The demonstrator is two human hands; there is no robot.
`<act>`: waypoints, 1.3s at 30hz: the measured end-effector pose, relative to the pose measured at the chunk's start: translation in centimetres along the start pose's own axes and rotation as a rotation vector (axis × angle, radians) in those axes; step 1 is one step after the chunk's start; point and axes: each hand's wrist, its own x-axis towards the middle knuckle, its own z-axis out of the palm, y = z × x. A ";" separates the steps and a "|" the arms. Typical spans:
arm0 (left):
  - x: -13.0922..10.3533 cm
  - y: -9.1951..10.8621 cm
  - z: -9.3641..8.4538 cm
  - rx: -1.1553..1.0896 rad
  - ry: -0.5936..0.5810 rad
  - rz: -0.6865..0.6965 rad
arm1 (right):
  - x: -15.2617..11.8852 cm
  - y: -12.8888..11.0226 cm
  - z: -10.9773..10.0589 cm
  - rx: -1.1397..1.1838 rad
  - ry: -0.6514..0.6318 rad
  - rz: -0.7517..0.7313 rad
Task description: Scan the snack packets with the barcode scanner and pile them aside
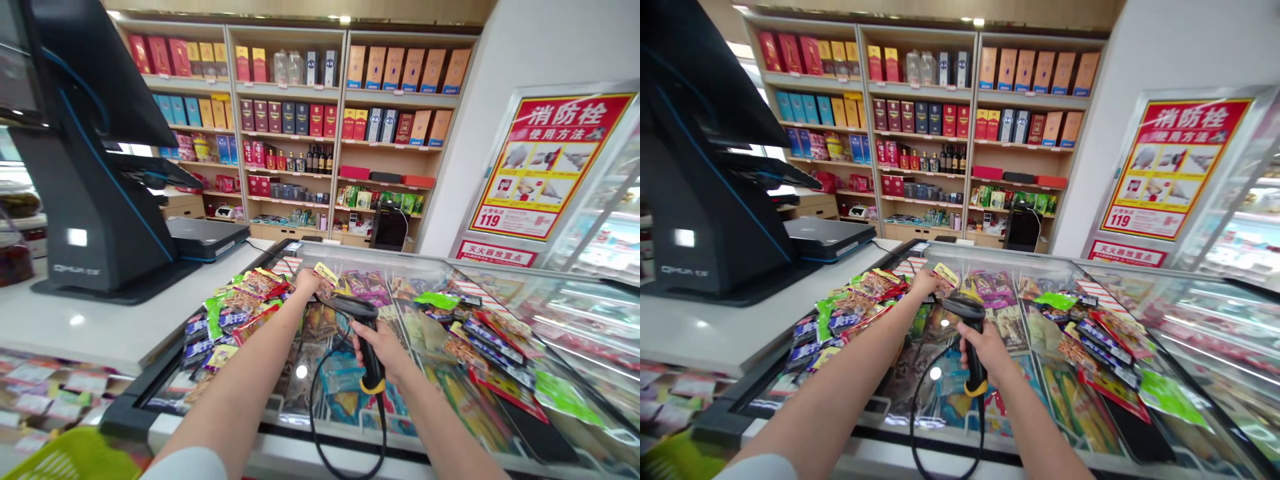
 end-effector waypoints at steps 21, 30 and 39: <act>-7.4 -4.0 -0.6 -0.659 0.132 0.212 | -1.3 0.4 -3.3 0.003 -0.129 -0.066; -6.3 -5.1 -0.2 -0.317 0.334 0.276 | -1.0 0.4 -2.9 -0.087 -0.066 -0.027; -7.4 -4.4 -0.8 -0.200 0.331 0.230 | -1.1 0.6 -2.9 -0.082 -0.089 -0.027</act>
